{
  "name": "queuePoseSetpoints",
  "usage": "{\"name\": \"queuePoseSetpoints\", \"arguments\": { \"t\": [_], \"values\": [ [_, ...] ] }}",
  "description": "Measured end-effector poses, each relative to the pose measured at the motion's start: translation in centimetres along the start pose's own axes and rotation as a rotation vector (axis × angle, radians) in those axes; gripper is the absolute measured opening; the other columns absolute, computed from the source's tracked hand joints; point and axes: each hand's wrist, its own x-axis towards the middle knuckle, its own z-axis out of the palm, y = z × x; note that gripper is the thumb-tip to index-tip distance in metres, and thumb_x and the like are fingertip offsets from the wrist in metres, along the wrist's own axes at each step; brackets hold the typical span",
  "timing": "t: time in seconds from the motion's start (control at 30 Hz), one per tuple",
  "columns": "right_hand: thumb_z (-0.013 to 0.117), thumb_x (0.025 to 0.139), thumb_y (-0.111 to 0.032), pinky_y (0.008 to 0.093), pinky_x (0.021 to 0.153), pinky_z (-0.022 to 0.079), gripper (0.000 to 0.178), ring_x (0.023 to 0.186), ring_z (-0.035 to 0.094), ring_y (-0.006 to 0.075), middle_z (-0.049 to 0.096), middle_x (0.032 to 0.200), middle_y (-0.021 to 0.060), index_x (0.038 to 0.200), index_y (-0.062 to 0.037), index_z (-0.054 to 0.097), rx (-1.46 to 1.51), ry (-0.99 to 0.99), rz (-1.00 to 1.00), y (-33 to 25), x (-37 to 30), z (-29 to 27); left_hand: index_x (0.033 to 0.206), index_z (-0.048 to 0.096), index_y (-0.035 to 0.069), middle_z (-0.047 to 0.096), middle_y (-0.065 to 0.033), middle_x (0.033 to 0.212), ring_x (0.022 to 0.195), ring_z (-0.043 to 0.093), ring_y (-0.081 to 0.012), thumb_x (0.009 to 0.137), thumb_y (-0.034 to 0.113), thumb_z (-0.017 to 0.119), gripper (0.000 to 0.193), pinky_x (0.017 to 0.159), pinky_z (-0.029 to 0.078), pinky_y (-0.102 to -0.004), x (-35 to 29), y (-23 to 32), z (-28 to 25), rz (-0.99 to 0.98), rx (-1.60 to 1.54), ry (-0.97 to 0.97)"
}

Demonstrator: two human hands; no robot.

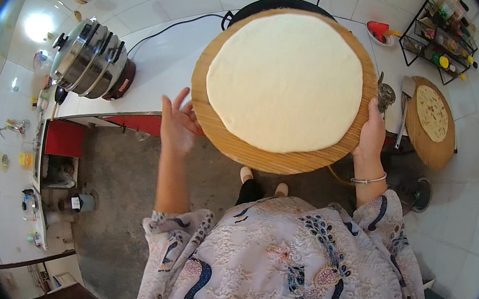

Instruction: The person cooks a large flatbread in a wok on a gas stove, using a spatula to flip and press the bread. They wipe the bread with a cloth, transfer it to a bamboo tray, and then place a new raw dough sheet into the wok to continue cooking.

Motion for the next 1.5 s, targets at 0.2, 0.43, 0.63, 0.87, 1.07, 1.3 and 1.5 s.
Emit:
{"name": "queuePoseSetpoints", "arguments": {
  "t": [0.2, 0.43, 0.63, 0.87, 1.07, 1.3, 1.5],
  "values": [
    [0.038, 0.095, -0.033, 0.0357, 0.095, 0.038, 0.047, 0.113, 0.047, 0.0209, 0.046, 0.127, 0.0091, 0.128, -0.0011, 0.038, 0.152, -0.127, -0.077, 1.2, -3.2, 2.5, 0.132, 0.032, 0.006, 0.047, -0.0127, 0.126, 0.113, 0.048, -0.0262, 0.092, 0.053, 0.027, 0.062, 0.093, 0.042, -0.0395, -4.9, -5.4, 6.6, -0.002, -0.278, 0.061],
    [0.040, 0.091, -0.046, 0.0388, 0.095, 0.039, 0.063, 0.117, 0.045, 0.0223, 0.044, 0.129, 0.0140, 0.133, 0.0002, 0.031, 0.404, -0.500, 0.405, -2.4, 0.6, -2.8, 0.130, 0.035, 0.002, 0.050, -0.0175, 0.121, 0.103, 0.056, -0.0277, 0.095, 0.040, 0.026, 0.052, 0.084, 0.050, -0.0391, -1.0, -3.0, 0.5, -0.090, -0.228, -0.113],
    [0.040, 0.094, -0.037, 0.0321, 0.082, 0.049, 0.048, 0.100, 0.057, 0.0202, 0.054, 0.117, 0.0123, 0.125, -0.0013, 0.042, 0.160, -0.263, 0.331, 0.7, 0.3, -4.5, 0.123, 0.042, -0.002, 0.057, -0.0162, 0.110, 0.094, 0.061, -0.0244, 0.094, 0.039, 0.035, 0.050, 0.075, 0.053, -0.0374, 2.9, -2.1, 0.8, -0.324, -0.103, -0.135],
    [0.035, 0.095, -0.038, 0.0343, 0.089, 0.045, 0.048, 0.107, 0.052, 0.0207, 0.051, 0.121, 0.0109, 0.128, -0.0031, 0.040, 0.260, -0.229, 0.242, 1.5, -0.1, -3.8, 0.125, 0.040, 0.001, 0.058, -0.0154, 0.104, 0.088, 0.060, -0.0213, 0.093, 0.040, 0.038, 0.051, 0.073, 0.051, -0.0319, 5.0, 0.8, 0.8, -0.013, 0.127, 0.010],
    [0.035, 0.096, -0.036, 0.0331, 0.092, 0.043, 0.047, 0.110, 0.050, 0.0197, 0.050, 0.122, 0.0095, 0.129, -0.0031, 0.039, 0.232, -0.160, 0.186, 1.4, -0.4, -6.9, 0.127, 0.040, -0.001, 0.051, -0.0128, 0.119, 0.106, 0.052, -0.0201, 0.093, 0.024, 0.038, 0.042, 0.090, 0.042, -0.0334, -1.4, 0.8, 8.7, 0.129, 0.310, -0.093],
    [0.036, 0.095, -0.036, 0.0327, 0.081, 0.049, 0.047, 0.099, 0.056, 0.0197, 0.053, 0.117, 0.0116, 0.127, -0.0021, 0.041, 0.140, -0.083, 0.197, 0.4, 0.0, -10.1, 0.127, 0.038, -0.005, 0.052, -0.0128, 0.118, 0.107, 0.052, -0.0185, 0.092, 0.017, 0.039, 0.041, 0.087, 0.044, -0.0301, -1.6, -4.4, 7.0, -0.045, 0.174, 0.009],
    [0.035, 0.095, -0.038, 0.0348, 0.085, 0.047, 0.048, 0.103, 0.054, 0.0204, 0.051, 0.120, 0.0121, 0.126, -0.0019, 0.042, 0.153, -0.034, 0.167, -2.1, -1.7, -9.6, 0.126, 0.039, -0.003, 0.053, -0.0103, 0.115, 0.102, 0.053, -0.0159, 0.091, 0.013, 0.037, 0.038, 0.086, 0.044, -0.0300, 0.4, -7.0, 5.5, -0.082, 0.215, -0.158]
  ]
}}
